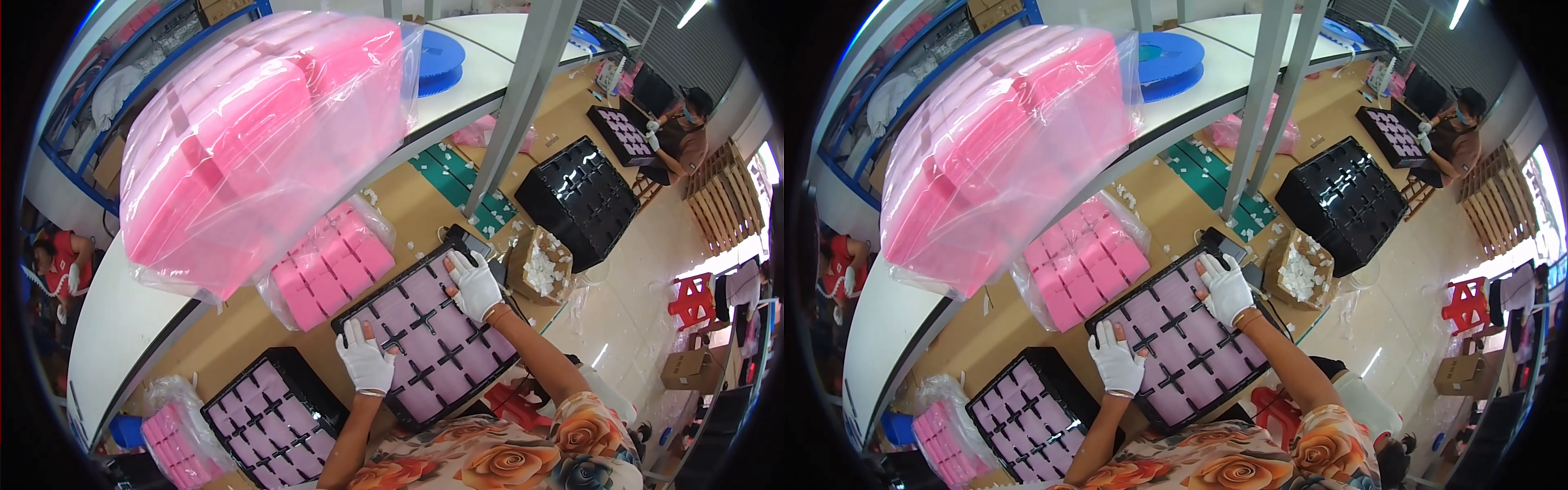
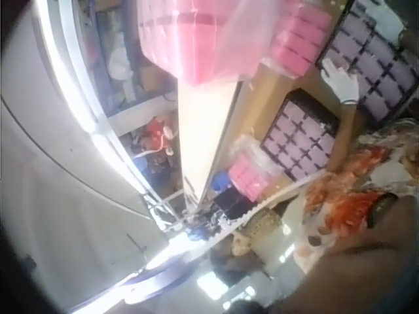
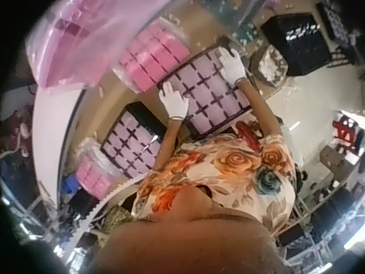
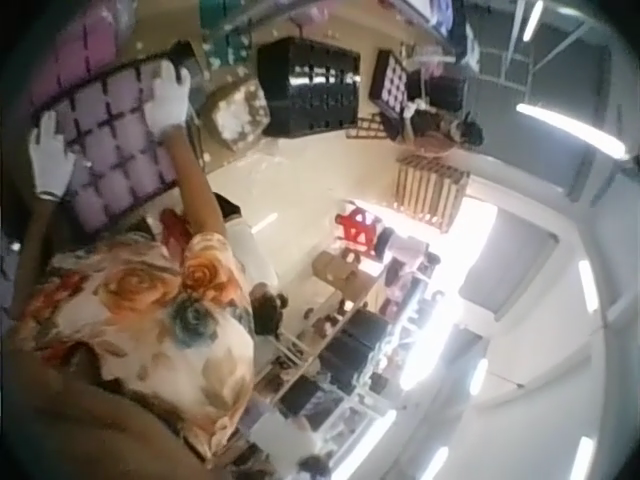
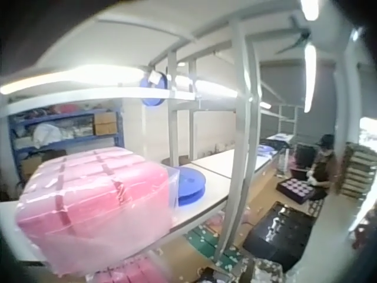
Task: The person assembles pink toy components into black plastic trays by hand, applying white adhesive strips to secure them.
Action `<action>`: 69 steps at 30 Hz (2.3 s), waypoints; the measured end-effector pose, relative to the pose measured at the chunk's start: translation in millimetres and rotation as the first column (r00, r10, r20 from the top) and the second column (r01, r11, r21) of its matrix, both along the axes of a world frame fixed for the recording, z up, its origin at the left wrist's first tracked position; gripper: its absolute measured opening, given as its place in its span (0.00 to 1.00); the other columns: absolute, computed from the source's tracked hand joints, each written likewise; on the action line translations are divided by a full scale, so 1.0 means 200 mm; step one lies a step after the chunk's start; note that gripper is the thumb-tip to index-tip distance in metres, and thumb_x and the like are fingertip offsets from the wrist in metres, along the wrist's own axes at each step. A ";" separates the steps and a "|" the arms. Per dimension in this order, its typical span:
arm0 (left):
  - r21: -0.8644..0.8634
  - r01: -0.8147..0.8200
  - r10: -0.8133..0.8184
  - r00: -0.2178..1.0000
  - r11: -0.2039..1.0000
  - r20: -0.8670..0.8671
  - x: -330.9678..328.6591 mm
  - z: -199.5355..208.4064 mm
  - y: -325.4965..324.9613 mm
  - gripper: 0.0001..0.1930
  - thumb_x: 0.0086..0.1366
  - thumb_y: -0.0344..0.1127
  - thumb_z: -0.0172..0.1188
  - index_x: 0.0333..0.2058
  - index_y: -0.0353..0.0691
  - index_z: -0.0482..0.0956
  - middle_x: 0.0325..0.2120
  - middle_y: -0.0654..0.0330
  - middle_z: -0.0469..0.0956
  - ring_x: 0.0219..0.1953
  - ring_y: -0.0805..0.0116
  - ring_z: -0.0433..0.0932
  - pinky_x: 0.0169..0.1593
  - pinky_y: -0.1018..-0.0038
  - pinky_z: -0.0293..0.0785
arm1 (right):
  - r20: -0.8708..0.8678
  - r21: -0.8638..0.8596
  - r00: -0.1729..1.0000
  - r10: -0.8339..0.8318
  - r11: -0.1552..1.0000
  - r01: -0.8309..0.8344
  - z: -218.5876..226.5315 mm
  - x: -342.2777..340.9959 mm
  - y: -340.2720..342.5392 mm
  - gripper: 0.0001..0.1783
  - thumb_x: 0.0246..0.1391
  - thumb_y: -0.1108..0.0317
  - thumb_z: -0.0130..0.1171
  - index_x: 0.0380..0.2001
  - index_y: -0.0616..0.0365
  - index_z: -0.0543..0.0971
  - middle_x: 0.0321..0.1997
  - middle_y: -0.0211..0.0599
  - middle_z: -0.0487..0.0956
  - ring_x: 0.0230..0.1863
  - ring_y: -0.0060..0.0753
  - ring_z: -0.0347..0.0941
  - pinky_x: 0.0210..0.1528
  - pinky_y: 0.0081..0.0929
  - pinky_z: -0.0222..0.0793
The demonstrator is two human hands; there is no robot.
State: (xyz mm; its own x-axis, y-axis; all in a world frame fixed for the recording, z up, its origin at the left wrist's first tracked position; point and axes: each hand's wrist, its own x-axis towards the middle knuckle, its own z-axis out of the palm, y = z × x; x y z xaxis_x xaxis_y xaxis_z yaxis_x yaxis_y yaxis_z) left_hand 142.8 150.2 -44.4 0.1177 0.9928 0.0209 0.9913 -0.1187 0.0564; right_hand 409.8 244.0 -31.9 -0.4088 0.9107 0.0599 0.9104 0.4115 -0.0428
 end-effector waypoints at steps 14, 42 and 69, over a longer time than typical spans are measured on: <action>0.137 0.367 -0.392 0.864 0.920 0.315 0.16 0.00 -0.25 0.36 0.48 0.42 0.63 0.54 0.30 0.65 0.57 0.43 0.62 0.61 0.47 0.58 0.61 0.51 0.48 | -0.319 -0.025 0.947 0.027 0.999 -0.037 -0.05 -0.30 -0.54 0.36 0.52 0.54 0.50 0.58 0.72 0.61 0.63 0.57 0.59 0.66 0.51 0.53 0.67 0.40 0.45; -0.052 0.224 -0.222 0.974 0.973 0.043 0.05 0.01 -0.51 0.38 0.53 0.48 0.59 0.58 0.29 0.61 0.60 0.49 0.59 0.62 0.54 0.56 0.63 0.51 0.43 | -0.142 -0.023 0.982 -0.123 0.992 0.121 -0.07 0.12 -0.49 0.33 0.58 0.53 0.43 0.60 0.65 0.61 0.67 0.49 0.57 0.67 0.44 0.53 0.66 0.33 0.46; -0.060 0.596 -0.573 0.791 0.801 0.212 0.28 -0.01 -0.67 0.35 0.51 0.46 0.62 0.56 0.35 0.66 0.58 0.51 0.62 0.61 0.58 0.59 0.62 0.54 0.48 | -0.191 -0.106 0.953 -0.235 0.970 0.218 -0.05 -0.07 -1.08 0.35 0.57 0.52 0.46 0.59 0.70 0.60 0.64 0.53 0.59 0.67 0.47 0.52 0.67 0.36 0.45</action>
State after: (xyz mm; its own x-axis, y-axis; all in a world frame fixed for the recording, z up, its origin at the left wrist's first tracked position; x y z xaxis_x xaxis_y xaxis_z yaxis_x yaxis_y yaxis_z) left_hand 197.9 17.1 -45.4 0.6822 0.7310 -0.0142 0.7060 -0.6536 0.2726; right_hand 395.9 27.7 -42.1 -0.1788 0.9831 0.0404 0.9484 0.1831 -0.2589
